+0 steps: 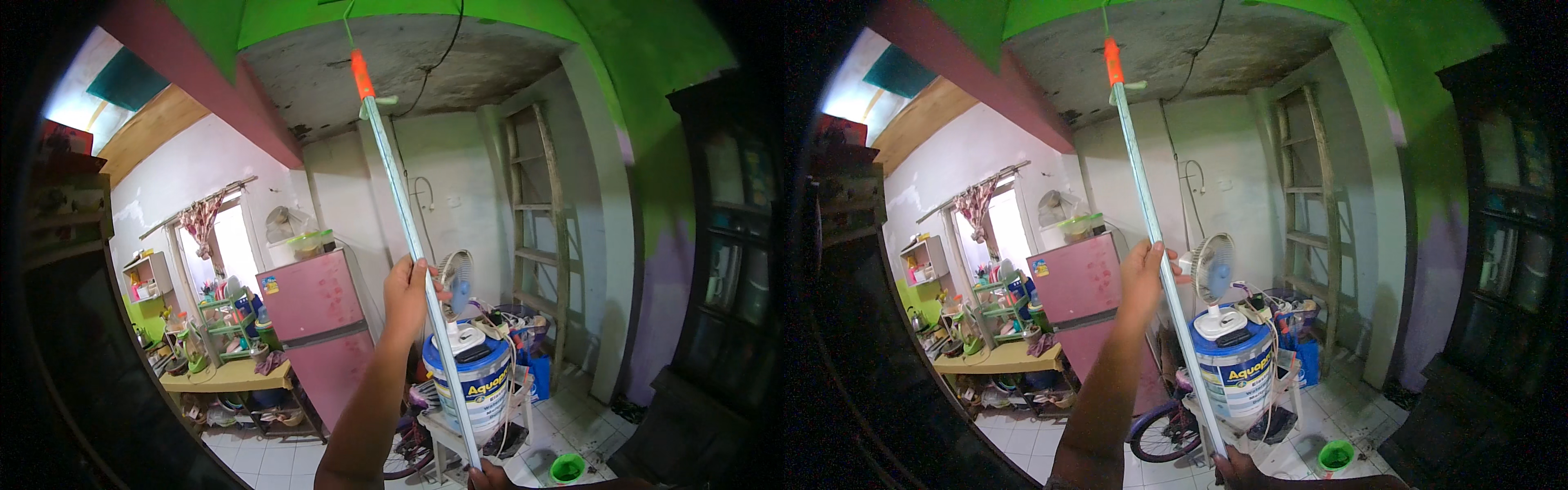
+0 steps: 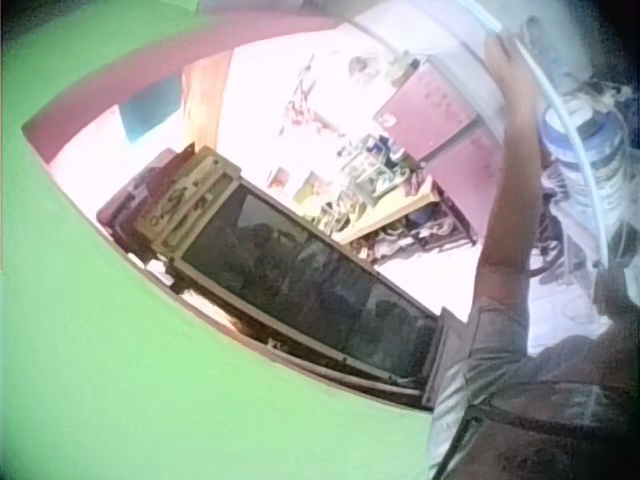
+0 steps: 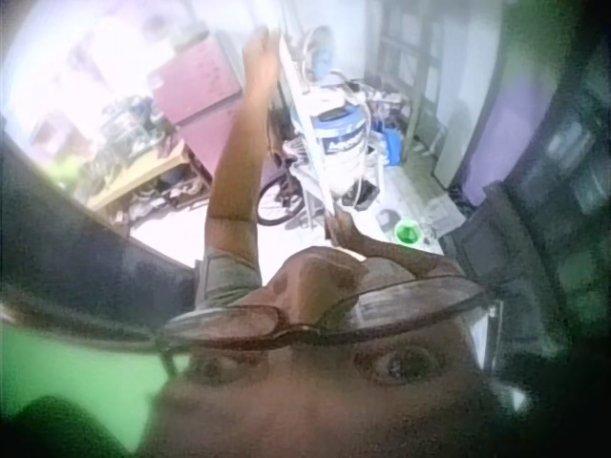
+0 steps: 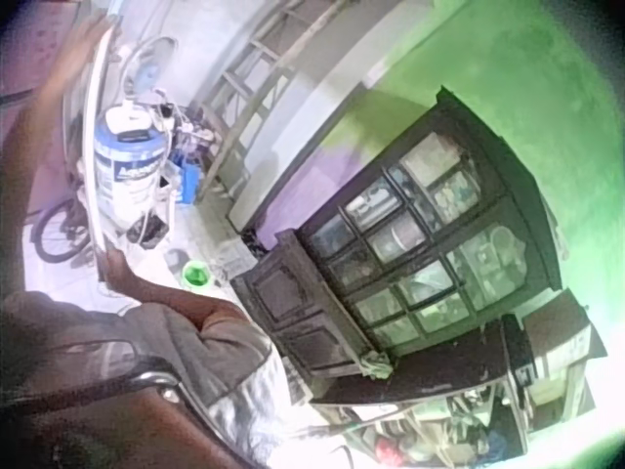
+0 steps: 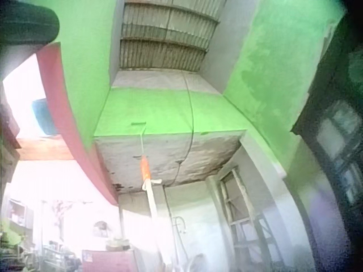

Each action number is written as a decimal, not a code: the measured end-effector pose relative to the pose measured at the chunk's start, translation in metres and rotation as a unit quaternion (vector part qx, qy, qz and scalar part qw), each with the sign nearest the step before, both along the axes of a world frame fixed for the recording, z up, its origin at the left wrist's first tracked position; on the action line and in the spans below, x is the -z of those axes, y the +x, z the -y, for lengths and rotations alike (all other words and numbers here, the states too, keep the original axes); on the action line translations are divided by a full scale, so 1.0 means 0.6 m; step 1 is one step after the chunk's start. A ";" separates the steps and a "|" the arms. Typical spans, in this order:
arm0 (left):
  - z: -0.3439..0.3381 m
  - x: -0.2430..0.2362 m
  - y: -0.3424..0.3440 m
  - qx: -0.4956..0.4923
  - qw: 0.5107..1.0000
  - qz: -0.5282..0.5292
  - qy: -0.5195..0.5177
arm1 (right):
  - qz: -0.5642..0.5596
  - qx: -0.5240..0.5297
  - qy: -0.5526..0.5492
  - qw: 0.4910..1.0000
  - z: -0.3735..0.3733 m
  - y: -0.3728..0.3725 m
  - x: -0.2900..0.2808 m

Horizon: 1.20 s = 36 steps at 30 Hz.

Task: The person uses a long-handled paint roller to apply green paint to the ceiling. They repeatedly roll the ceiling surface and occasionally dip the roller into a green bucket to reload paint.

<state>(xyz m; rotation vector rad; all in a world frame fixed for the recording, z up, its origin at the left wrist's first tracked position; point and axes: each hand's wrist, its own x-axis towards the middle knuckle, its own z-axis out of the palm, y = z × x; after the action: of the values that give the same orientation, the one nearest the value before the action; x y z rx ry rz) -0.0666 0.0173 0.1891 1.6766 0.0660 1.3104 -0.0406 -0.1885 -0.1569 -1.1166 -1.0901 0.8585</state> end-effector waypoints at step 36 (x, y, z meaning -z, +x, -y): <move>-0.046 0.047 -0.139 -0.132 0.991 0.030 0.006 | 0.253 0.143 0.199 0.936 -0.328 0.064 -0.706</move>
<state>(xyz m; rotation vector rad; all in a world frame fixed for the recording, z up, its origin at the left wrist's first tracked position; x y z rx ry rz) -0.1499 0.0448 0.1610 1.6794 0.2517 1.5598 -0.0023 0.0086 0.2666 -1.1354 -1.4024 0.0976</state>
